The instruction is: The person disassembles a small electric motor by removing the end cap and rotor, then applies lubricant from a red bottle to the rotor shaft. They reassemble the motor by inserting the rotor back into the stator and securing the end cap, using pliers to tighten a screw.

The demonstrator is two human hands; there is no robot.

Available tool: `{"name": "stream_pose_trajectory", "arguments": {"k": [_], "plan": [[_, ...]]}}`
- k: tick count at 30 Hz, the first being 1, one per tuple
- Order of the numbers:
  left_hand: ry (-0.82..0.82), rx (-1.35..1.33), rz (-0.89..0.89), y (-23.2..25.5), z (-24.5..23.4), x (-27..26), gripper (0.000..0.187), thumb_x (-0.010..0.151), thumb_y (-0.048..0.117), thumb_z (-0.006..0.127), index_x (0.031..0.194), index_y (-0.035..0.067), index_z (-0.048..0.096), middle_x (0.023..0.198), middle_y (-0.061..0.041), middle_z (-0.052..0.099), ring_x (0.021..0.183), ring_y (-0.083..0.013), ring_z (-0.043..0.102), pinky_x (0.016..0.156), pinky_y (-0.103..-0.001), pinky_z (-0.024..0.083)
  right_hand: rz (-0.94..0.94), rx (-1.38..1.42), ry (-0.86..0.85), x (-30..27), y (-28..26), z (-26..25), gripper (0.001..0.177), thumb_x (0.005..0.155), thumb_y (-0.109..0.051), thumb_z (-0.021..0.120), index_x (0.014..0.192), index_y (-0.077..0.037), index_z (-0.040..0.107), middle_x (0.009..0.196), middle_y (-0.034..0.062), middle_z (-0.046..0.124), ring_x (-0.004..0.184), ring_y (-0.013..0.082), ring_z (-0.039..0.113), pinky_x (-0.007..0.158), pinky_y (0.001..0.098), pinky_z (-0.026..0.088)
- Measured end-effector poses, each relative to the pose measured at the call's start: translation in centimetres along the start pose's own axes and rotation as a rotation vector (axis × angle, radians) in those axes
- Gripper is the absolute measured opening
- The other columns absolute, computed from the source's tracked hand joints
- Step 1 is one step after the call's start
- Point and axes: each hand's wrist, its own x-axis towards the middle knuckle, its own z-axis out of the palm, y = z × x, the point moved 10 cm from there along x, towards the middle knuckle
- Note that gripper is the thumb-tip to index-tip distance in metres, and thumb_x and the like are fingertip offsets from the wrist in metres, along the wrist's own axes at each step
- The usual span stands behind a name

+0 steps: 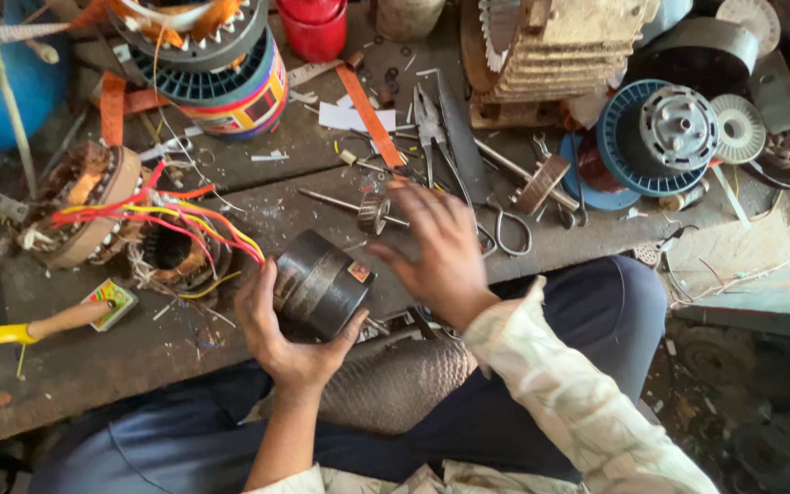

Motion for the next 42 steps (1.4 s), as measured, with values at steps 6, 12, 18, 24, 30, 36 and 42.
{"name": "stream_pose_trajectory", "arguments": {"k": [6,12,18,24,30,36,42], "plan": [[0.016,-0.085,-0.021,-0.3,0.4,-0.3,0.102,0.071,0.042,0.095,0.150,0.004,0.044,0.139,-0.020,0.047,0.128,-0.0330,0.053,0.106,-0.042,0.053,0.132,-0.429,0.053,0.5,4.3,-2.9,0.042,0.091,-0.042,0.077,0.108,-0.004,0.068,0.113,0.0156,0.060,0.106,0.0360,0.055,0.088,0.0498,0.045],[0.021,-0.103,-0.024,-0.3,0.4,-0.2,0.103,0.070,0.042,0.095,0.152,0.004,0.043,0.140,-0.020,0.046,0.131,-0.0336,0.052,0.108,-0.043,0.053,0.164,-0.369,0.046,1.0,5.0,-0.2,0.025,0.084,-0.027,0.075,0.087,-0.003,0.066,0.112,0.0168,0.057,0.102,0.0366,0.055,0.090,0.0482,0.047],[0.016,-0.094,-0.036,-0.5,0.4,-0.4,0.105,0.070,0.043,0.094,0.152,0.005,0.042,0.141,-0.020,0.046,0.132,-0.0343,0.052,0.108,-0.043,0.052,0.388,-0.005,0.002,-0.1,6.8,1.6,0.021,0.084,-0.021,0.075,0.087,-0.003,0.065,0.109,0.0065,0.064,0.102,0.0276,0.061,0.091,0.0409,0.051],[0.013,-0.072,-0.020,-0.4,0.4,-0.4,0.104,0.071,0.045,0.093,0.152,0.005,0.041,0.142,-0.019,0.046,0.131,-0.0335,0.052,0.107,-0.043,0.052,0.097,0.031,0.018,0.1,2.8,1.4,0.016,0.082,-0.016,0.075,0.086,-0.004,0.067,0.112,0.0124,0.063,0.104,0.0327,0.059,0.091,0.0419,0.051],[0.016,-0.086,-0.021,-0.4,0.5,-0.4,0.104,0.072,0.045,0.092,0.153,0.004,0.042,0.144,-0.019,0.045,0.133,-0.0338,0.052,0.109,-0.043,0.052,-0.139,-0.079,-0.077,2.8,2.1,0.4,0.020,0.086,-0.010,0.068,0.104,-0.002,0.072,0.113,0.0108,0.064,0.109,0.0336,0.059,0.098,0.0420,0.050],[0.006,-0.109,-0.053,-0.6,0.5,-0.6,0.105,0.073,0.047,0.091,0.153,0.003,0.041,0.144,-0.021,0.045,0.131,-0.0333,0.051,0.108,-0.042,0.051,-0.164,-0.430,-0.132,8.5,7.8,3.0,0.025,0.081,-0.010,0.068,0.106,-0.006,0.071,0.105,0.0127,0.064,0.103,0.0333,0.061,0.088,0.0435,0.052],[-0.003,-0.066,-0.061,-1.0,0.7,-0.8,0.105,0.071,0.047,0.092,0.152,0.004,0.042,0.140,-0.020,0.049,0.128,-0.0337,0.052,0.108,-0.043,0.049,-0.144,-0.151,0.133,8.9,6.0,-0.7,0.013,0.090,-0.010,0.076,0.100,-0.005,0.070,0.097,0.0127,0.065,0.092,0.0336,0.065,0.082,0.0434,0.055]]}}
